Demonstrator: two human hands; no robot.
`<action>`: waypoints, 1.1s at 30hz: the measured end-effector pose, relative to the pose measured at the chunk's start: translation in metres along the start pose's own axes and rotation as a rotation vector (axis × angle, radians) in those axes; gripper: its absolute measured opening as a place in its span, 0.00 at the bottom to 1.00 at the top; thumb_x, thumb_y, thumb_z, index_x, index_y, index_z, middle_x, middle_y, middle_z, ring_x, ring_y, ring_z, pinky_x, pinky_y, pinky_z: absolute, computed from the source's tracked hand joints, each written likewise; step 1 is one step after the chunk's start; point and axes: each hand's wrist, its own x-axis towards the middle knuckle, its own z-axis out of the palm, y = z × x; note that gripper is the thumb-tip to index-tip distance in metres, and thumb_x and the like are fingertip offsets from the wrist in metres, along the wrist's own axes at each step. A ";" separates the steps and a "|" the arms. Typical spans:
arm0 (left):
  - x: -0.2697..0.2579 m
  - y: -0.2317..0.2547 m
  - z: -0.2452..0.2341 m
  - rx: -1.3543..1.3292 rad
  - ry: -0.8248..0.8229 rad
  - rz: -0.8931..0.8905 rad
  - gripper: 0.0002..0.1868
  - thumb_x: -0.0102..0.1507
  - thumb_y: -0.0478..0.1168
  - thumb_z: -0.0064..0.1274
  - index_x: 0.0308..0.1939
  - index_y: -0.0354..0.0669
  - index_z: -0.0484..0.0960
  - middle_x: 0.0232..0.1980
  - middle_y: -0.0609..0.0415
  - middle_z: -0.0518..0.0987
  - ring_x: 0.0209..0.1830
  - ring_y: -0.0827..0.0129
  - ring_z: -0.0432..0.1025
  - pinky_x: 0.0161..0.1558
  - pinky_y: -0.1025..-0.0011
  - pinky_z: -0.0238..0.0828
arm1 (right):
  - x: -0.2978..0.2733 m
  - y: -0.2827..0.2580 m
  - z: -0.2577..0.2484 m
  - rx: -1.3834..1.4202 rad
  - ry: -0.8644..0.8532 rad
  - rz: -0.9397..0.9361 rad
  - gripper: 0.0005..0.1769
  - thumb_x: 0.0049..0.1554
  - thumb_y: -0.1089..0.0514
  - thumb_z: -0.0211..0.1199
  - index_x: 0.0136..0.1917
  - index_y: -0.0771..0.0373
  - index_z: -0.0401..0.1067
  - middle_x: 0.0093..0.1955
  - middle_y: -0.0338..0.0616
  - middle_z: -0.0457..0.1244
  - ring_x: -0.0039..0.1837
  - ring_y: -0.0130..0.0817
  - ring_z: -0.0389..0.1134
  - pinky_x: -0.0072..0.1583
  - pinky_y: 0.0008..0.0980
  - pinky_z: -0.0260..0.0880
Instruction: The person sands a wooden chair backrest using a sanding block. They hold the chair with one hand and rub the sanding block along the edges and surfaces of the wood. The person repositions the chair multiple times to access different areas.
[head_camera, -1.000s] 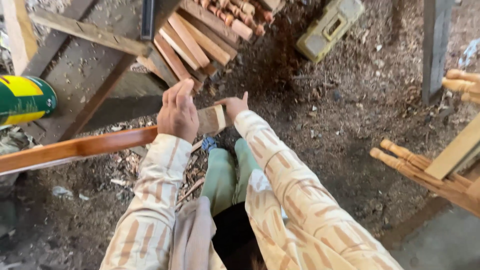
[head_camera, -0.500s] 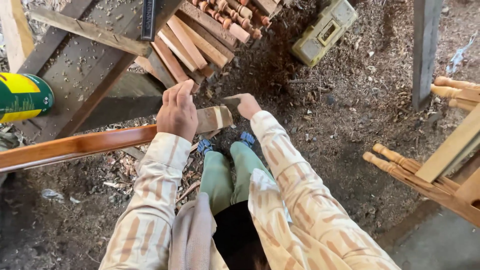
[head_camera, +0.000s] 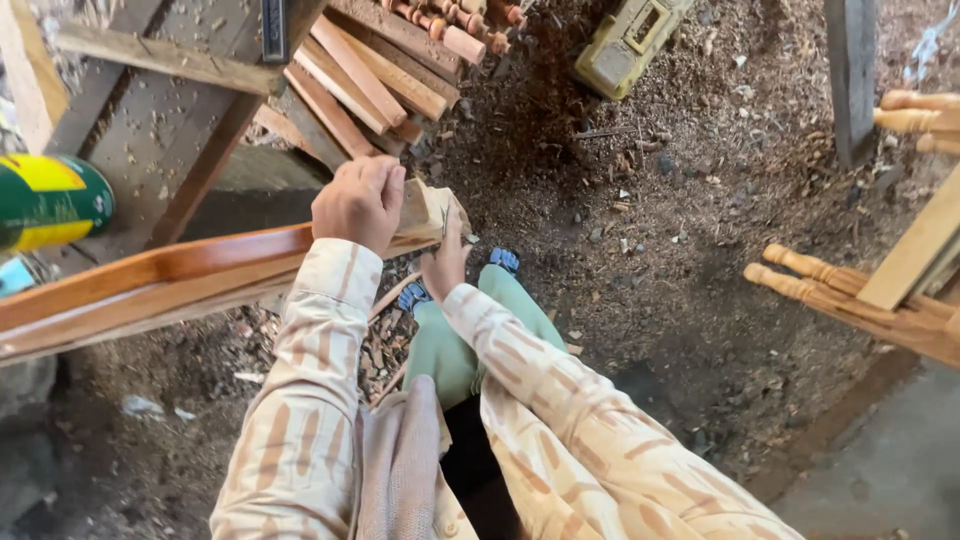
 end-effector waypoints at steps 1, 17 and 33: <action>0.003 -0.003 0.002 -0.036 -0.024 0.002 0.06 0.70 0.54 0.51 0.42 0.64 0.78 0.33 0.66 0.72 0.37 0.70 0.74 0.32 0.70 0.76 | -0.003 0.001 0.010 0.144 0.069 -0.182 0.51 0.56 0.70 0.57 0.85 0.56 0.36 0.83 0.60 0.41 0.83 0.60 0.41 0.76 0.73 0.32; 0.012 -0.008 -0.020 -0.323 -0.637 0.178 0.36 0.63 0.69 0.50 0.69 0.60 0.63 0.55 0.58 0.72 0.58 0.61 0.73 0.52 0.55 0.77 | 0.055 0.161 0.095 -0.163 0.503 -0.211 0.55 0.50 0.77 0.55 0.85 0.51 0.43 0.84 0.49 0.46 0.84 0.43 0.44 0.81 0.55 0.32; 0.018 -0.006 -0.014 -0.381 -0.591 0.232 0.37 0.66 0.71 0.48 0.70 0.59 0.62 0.55 0.57 0.73 0.56 0.60 0.75 0.48 0.52 0.79 | 0.043 0.072 0.113 0.472 0.747 0.205 0.44 0.55 0.66 0.59 0.80 0.40 0.54 0.76 0.43 0.59 0.75 0.39 0.61 0.76 0.37 0.60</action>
